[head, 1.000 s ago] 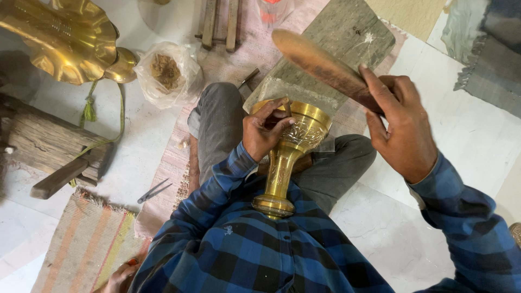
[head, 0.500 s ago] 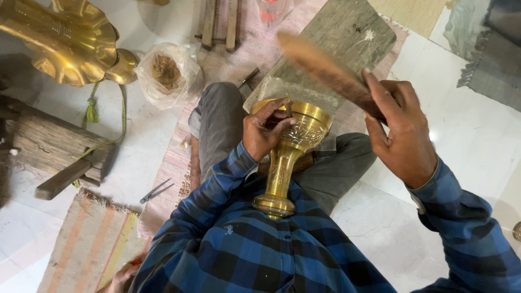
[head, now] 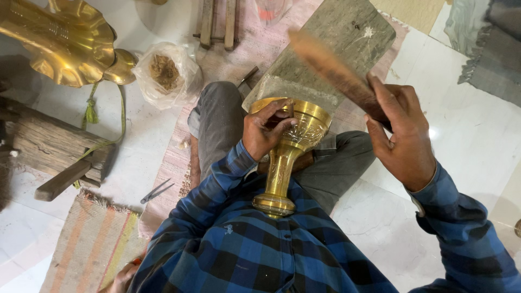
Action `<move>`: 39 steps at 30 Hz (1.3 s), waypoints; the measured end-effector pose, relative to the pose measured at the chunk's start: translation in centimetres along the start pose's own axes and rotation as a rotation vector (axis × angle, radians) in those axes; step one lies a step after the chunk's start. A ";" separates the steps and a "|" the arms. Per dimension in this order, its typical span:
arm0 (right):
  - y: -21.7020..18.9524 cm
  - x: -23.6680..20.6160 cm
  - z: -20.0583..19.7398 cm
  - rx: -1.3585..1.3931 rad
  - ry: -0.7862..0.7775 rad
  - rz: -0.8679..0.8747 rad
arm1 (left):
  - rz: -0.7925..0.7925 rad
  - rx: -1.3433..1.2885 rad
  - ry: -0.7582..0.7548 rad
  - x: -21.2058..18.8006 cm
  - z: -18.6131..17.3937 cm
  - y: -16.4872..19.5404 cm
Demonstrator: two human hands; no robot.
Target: The person sits on the floor holding a brass vase between their legs and engraves a decorative pattern into its surface. They hold a punch against the metal with one hand and strike it with a wooden mallet in the other, rotating the vase to work around the rim.
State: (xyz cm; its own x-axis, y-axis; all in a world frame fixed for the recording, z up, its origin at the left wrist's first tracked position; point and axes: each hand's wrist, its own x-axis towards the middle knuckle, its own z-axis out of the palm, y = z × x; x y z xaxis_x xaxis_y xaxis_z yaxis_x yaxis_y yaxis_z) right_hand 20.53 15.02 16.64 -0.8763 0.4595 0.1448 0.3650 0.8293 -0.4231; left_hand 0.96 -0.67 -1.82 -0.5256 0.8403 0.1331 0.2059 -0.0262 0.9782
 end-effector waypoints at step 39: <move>0.1 -2.6 1.9 0.125 0.091 0.112 | 0.122 -0.029 -0.090 -0.1 -0.4 0.5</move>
State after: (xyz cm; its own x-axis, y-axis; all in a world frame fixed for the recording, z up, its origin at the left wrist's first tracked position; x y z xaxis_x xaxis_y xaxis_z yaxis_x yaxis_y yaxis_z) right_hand 22.26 13.31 14.54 -0.7982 0.5782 0.1690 0.4116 0.7283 -0.5478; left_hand 0.77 -0.99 -1.25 -0.4218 0.8750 0.2376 0.2390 -0.1454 0.9601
